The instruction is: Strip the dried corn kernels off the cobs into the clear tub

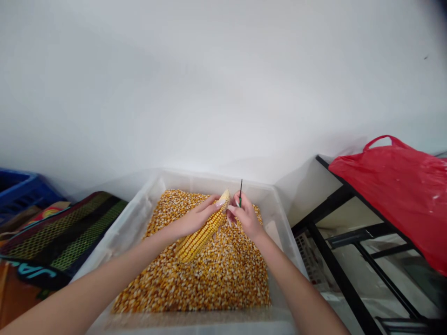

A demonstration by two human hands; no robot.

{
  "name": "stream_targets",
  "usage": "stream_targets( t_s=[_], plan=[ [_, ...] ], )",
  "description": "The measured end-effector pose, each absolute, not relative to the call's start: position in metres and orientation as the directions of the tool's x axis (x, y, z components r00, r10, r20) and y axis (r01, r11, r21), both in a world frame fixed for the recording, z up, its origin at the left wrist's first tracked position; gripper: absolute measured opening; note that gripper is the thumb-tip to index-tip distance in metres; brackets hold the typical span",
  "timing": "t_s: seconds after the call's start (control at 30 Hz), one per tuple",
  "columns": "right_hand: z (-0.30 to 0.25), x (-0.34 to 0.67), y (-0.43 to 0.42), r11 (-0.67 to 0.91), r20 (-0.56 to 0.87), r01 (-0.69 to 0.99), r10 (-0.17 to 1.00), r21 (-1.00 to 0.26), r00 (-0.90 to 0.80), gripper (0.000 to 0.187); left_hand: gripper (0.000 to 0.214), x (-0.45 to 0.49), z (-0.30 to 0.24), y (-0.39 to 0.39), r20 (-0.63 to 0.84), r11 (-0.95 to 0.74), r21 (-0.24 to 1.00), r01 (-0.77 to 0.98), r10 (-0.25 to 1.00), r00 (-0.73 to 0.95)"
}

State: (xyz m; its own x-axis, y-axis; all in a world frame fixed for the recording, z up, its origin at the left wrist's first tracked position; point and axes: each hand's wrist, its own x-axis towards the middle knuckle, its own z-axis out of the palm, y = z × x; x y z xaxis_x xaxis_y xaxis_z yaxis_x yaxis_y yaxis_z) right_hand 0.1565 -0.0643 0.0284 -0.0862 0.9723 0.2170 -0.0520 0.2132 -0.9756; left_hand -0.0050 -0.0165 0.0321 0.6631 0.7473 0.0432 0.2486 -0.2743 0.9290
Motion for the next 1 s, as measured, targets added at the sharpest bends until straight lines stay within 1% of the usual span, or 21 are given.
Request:
stream_targets(
  t_s=[0.13, 0.3, 0.37, 0.5, 0.63, 0.83, 1.0],
  plan=[
    [0.0301, 0.1551, -0.0631, 0.214, 0.213, 0.050, 0.977, -0.976, -0.013, 0.023, 0.053, -0.0038, 0.0337, -0.0177, 0.078, -0.310, 0.917, 0.251, 0.757, 0.649],
    [0.0308, 0.1518, -0.0628, 0.223, 0.254, 0.300, 0.964, -0.928, 0.071, 0.019, 0.047, -0.0007, 0.0364, -0.0215, 0.156, -0.384, 0.892, 0.237, 0.755, 0.636],
    [0.0310, 0.1502, -0.0633, 0.209, 0.260, 0.368, 0.961, -0.906, 0.093, 0.018, 0.044, 0.0000, 0.0370, -0.0230, 0.173, -0.398, 0.885, 0.242, 0.763, 0.622],
    [0.0320, 0.1476, -0.0639, 0.202, 0.276, 0.414, 0.953, -0.887, 0.126, 0.017, 0.041, 0.0007, 0.0378, -0.0246, 0.184, -0.392, 0.890, 0.232, 0.775, 0.605],
    [0.0331, 0.1469, -0.0645, 0.205, 0.322, 0.498, 0.933, -0.843, 0.160, 0.015, 0.041, 0.0013, 0.0392, -0.0249, 0.155, -0.358, 0.901, 0.246, 0.794, 0.589],
    [0.0314, 0.1475, -0.0643, 0.233, 0.404, 0.616, 0.902, -0.752, 0.151, 0.015, 0.037, 0.0019, 0.0404, -0.0247, 0.132, -0.316, 0.921, 0.228, 0.804, 0.579],
    [0.0286, 0.1480, -0.0630, 0.275, 0.467, 0.664, 0.875, -0.695, 0.127, 0.014, 0.040, 0.0022, 0.0386, -0.0235, 0.109, -0.296, 0.925, 0.237, 0.806, 0.581]
  ],
)
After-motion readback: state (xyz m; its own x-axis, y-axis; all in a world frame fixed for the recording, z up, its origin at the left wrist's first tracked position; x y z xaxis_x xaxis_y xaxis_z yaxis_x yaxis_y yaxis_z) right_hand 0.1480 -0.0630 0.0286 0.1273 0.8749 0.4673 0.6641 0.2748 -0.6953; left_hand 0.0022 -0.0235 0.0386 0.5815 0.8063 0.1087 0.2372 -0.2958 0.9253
